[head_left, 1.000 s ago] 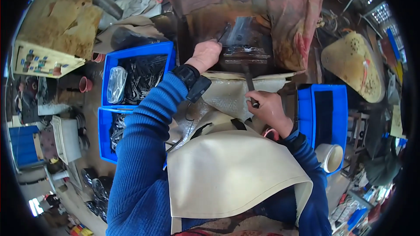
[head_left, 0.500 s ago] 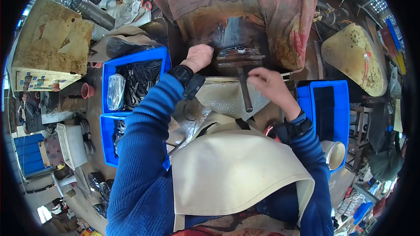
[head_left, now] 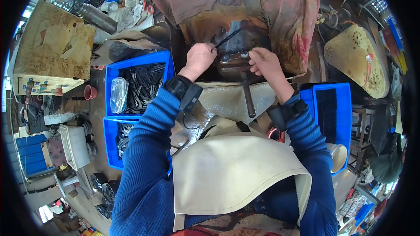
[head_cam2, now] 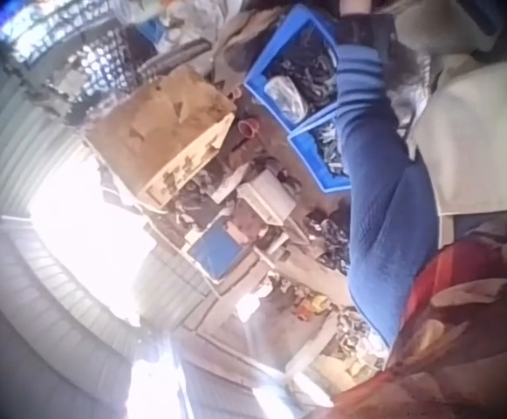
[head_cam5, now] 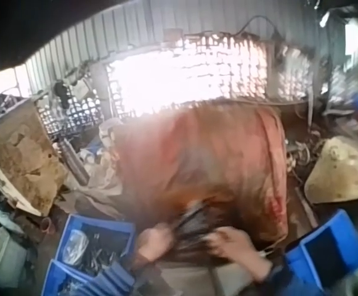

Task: The person picks up metal pieces from a blue bin, holds them against a grinding wheel, and places them into a different blue bin. They also pick up a small container from a blue bin, dip it into a bucket of liquid, and return it to the bin.

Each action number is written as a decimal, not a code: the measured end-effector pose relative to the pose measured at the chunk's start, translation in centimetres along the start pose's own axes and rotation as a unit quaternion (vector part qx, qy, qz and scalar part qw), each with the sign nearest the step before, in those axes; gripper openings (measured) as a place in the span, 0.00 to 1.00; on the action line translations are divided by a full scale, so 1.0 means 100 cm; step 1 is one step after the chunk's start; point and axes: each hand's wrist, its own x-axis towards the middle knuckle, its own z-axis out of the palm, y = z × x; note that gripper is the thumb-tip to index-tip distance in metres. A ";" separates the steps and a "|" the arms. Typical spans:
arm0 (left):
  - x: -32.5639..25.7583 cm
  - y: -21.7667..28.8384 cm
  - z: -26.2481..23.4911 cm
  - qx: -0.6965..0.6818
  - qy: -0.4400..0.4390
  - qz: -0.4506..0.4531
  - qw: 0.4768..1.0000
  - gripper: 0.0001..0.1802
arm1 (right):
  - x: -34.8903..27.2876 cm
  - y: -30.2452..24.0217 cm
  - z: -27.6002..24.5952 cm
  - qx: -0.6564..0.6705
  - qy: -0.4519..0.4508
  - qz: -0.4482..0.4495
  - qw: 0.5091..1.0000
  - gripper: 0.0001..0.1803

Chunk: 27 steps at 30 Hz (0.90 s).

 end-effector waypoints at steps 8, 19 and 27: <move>-0.032 0.054 -0.027 -0.046 0.065 0.207 0.975 0.15 | 0.012 -0.019 0.028 0.262 0.032 -0.018 0.964 0.17; 0.018 -0.028 0.022 -0.168 -0.010 0.090 0.982 0.21 | 0.019 0.067 -0.061 -0.309 0.258 -0.219 0.889 0.09; 0.024 -0.022 0.041 -0.133 -0.075 0.179 0.972 0.21 | 0.025 0.063 -0.050 -0.418 0.274 -0.201 0.842 0.11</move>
